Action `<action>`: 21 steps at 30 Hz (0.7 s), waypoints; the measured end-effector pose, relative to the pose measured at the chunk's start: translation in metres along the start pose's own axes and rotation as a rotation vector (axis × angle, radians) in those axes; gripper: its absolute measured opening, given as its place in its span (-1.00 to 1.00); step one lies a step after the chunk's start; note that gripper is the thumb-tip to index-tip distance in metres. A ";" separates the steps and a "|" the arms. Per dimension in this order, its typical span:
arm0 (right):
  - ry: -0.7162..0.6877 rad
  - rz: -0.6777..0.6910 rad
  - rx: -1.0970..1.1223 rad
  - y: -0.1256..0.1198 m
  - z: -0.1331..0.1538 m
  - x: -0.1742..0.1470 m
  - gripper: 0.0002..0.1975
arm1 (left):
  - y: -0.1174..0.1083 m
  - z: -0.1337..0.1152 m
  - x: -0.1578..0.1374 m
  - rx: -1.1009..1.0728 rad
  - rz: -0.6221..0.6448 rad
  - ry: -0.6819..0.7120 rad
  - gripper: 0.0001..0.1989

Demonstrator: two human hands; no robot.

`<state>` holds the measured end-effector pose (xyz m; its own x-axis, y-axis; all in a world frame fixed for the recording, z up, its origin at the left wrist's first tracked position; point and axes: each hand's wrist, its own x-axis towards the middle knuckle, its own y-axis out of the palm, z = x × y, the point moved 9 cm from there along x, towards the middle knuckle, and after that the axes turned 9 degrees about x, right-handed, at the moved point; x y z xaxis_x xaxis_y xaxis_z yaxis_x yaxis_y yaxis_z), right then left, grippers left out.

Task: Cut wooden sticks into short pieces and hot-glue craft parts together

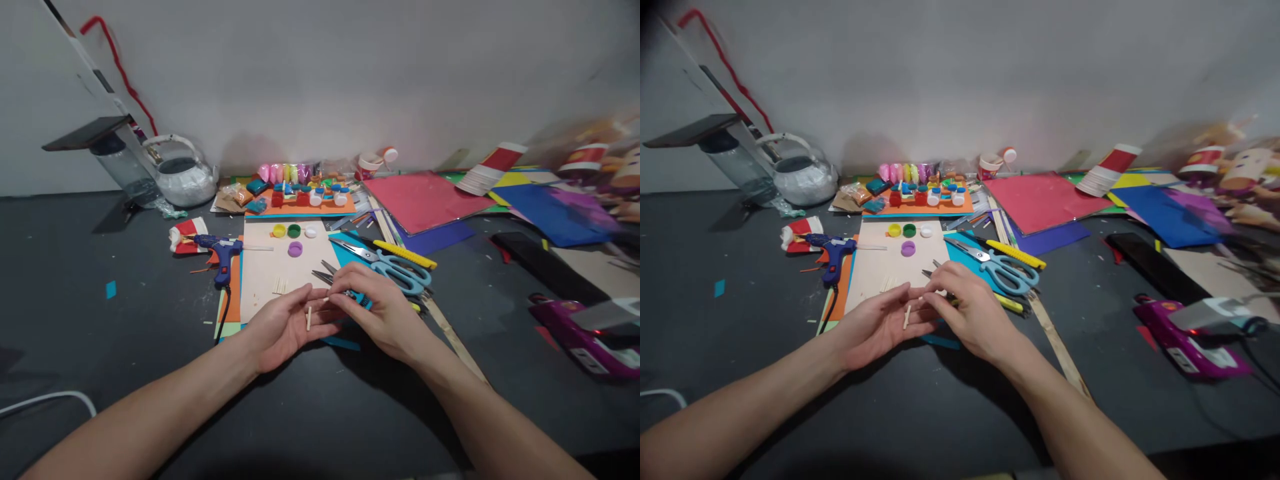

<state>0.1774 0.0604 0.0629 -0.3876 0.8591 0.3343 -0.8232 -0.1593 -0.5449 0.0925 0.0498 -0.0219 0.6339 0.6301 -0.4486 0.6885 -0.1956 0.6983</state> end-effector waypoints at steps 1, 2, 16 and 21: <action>-0.021 0.000 0.011 0.002 0.003 -0.001 -0.86 | 0.000 -0.002 0.000 -0.041 0.007 0.015 -0.67; -0.038 0.012 0.014 0.005 0.005 -0.002 -0.87 | 0.001 -0.003 0.000 -0.073 0.020 0.027 -0.64; -0.222 0.232 -0.149 0.022 0.013 -0.003 -0.88 | 0.003 -0.002 0.000 -0.116 0.059 -0.025 -0.55; -0.194 0.240 -0.166 0.022 0.012 -0.002 -0.91 | 0.002 -0.004 -0.002 -0.164 0.040 -0.003 -0.51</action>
<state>0.1548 0.0490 0.0593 -0.6464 0.6959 0.3130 -0.6267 -0.2504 -0.7379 0.0913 0.0515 -0.0175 0.6610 0.6222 -0.4195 0.5956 -0.0950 0.7976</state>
